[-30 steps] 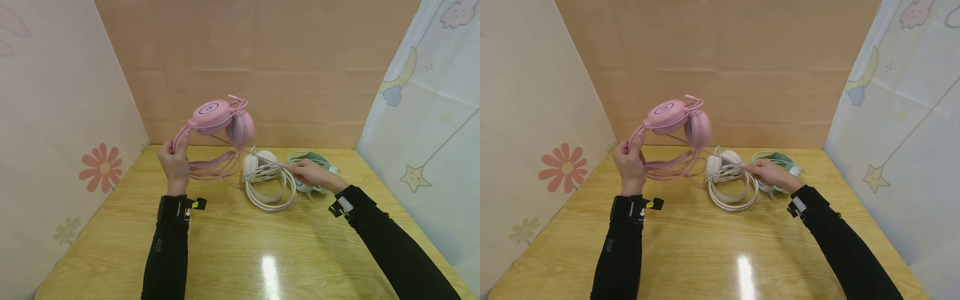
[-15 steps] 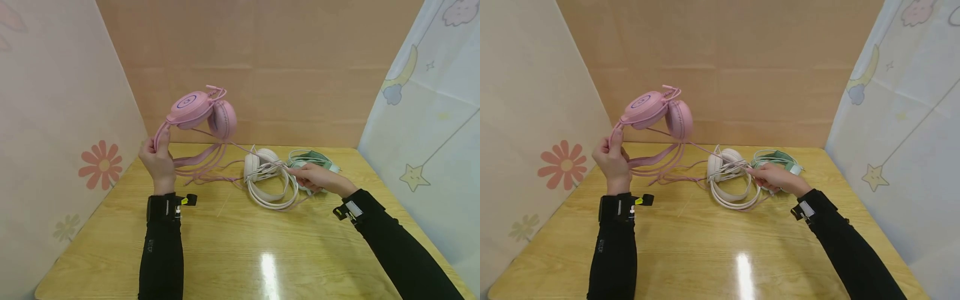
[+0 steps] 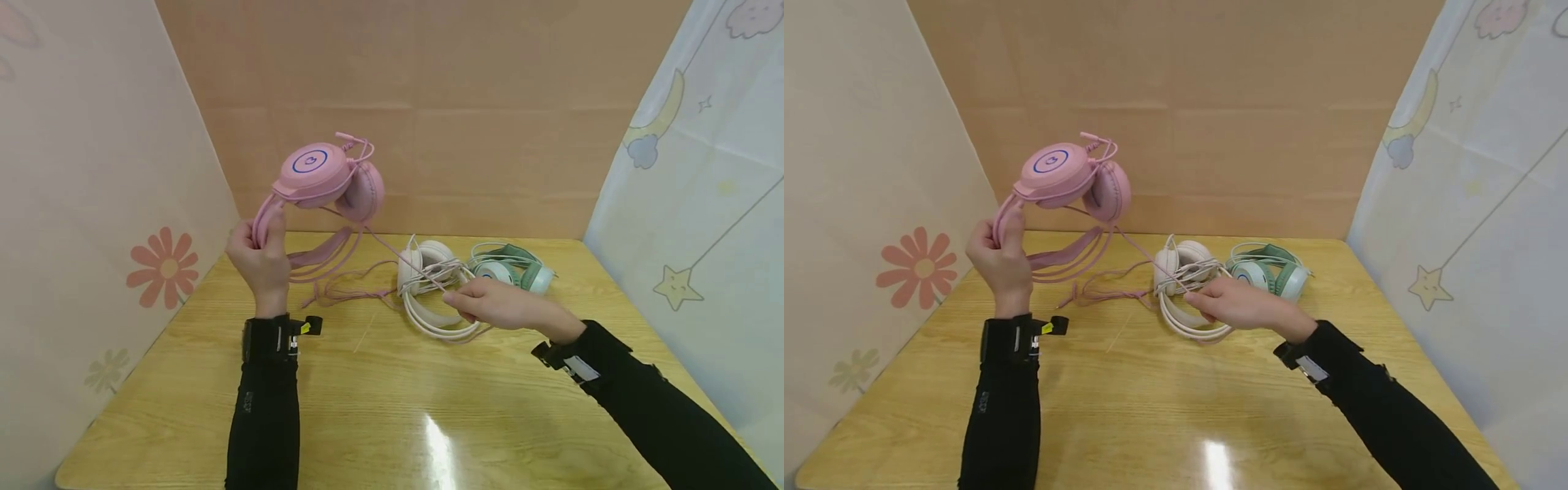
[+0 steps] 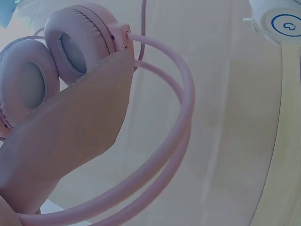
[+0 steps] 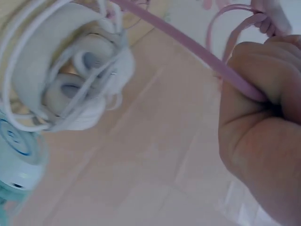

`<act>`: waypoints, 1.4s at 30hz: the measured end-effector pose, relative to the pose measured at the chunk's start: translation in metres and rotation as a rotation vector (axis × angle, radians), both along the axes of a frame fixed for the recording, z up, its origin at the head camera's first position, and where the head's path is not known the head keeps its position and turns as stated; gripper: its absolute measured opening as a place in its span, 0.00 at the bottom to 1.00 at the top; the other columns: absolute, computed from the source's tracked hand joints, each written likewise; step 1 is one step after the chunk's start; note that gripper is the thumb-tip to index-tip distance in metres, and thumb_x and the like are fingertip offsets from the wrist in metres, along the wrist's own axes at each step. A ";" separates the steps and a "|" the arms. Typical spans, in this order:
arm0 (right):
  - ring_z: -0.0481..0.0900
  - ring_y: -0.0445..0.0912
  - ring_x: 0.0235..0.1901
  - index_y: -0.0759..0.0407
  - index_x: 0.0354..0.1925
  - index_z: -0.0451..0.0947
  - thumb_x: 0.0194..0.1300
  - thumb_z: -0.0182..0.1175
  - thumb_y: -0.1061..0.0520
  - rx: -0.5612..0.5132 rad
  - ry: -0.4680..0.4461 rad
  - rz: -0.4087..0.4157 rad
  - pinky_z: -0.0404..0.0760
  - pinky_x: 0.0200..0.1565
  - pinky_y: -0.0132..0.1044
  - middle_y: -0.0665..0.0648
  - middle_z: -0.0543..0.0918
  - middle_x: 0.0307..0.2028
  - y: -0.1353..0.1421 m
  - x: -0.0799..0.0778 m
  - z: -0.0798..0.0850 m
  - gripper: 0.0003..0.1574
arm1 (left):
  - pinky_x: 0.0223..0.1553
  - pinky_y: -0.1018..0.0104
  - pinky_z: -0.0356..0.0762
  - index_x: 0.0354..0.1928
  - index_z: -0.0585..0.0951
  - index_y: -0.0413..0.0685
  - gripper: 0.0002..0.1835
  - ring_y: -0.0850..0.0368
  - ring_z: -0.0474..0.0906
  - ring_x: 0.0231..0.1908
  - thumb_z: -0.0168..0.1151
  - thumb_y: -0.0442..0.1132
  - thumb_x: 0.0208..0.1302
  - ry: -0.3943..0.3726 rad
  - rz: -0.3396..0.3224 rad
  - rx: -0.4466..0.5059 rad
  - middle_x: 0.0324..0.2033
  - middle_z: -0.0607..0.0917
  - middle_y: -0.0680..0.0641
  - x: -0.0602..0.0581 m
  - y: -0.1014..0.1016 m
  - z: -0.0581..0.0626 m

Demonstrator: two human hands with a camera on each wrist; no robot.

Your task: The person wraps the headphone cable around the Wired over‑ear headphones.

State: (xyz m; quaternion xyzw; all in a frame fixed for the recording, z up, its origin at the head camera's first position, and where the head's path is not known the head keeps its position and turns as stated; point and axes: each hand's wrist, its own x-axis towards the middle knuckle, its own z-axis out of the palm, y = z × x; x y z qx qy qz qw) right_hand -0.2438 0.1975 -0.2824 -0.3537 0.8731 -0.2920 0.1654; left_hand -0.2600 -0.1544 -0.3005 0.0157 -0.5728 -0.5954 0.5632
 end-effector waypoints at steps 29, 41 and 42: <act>0.51 0.52 0.07 0.67 0.25 0.75 0.79 0.51 0.58 -0.329 -0.188 -0.023 0.51 0.10 0.45 0.55 0.60 0.10 0.042 -0.019 0.104 0.24 | 0.20 0.72 0.50 0.16 0.62 0.54 0.27 0.66 0.55 0.15 0.70 0.45 0.63 -0.055 -0.179 0.259 0.16 0.60 0.58 -0.025 -0.017 -0.027; 0.55 0.43 0.08 0.65 0.23 0.72 0.78 0.53 0.45 -0.032 -0.145 -0.297 0.59 0.12 0.38 0.50 0.59 0.10 0.108 -0.047 0.075 0.31 | 0.25 0.69 0.52 0.17 0.64 0.54 0.27 0.64 0.56 0.19 0.74 0.49 0.61 -0.097 -0.128 0.239 0.16 0.61 0.57 -0.026 -0.020 -0.027; 0.54 0.43 0.09 0.64 0.21 0.70 0.78 0.53 0.44 -0.035 -0.155 -0.320 0.58 0.12 0.38 0.49 0.59 0.11 0.117 -0.049 0.073 0.32 | 0.24 0.69 0.53 0.17 0.64 0.53 0.27 0.64 0.56 0.19 0.73 0.49 0.61 -0.111 -0.123 0.245 0.15 0.60 0.57 -0.027 -0.023 -0.030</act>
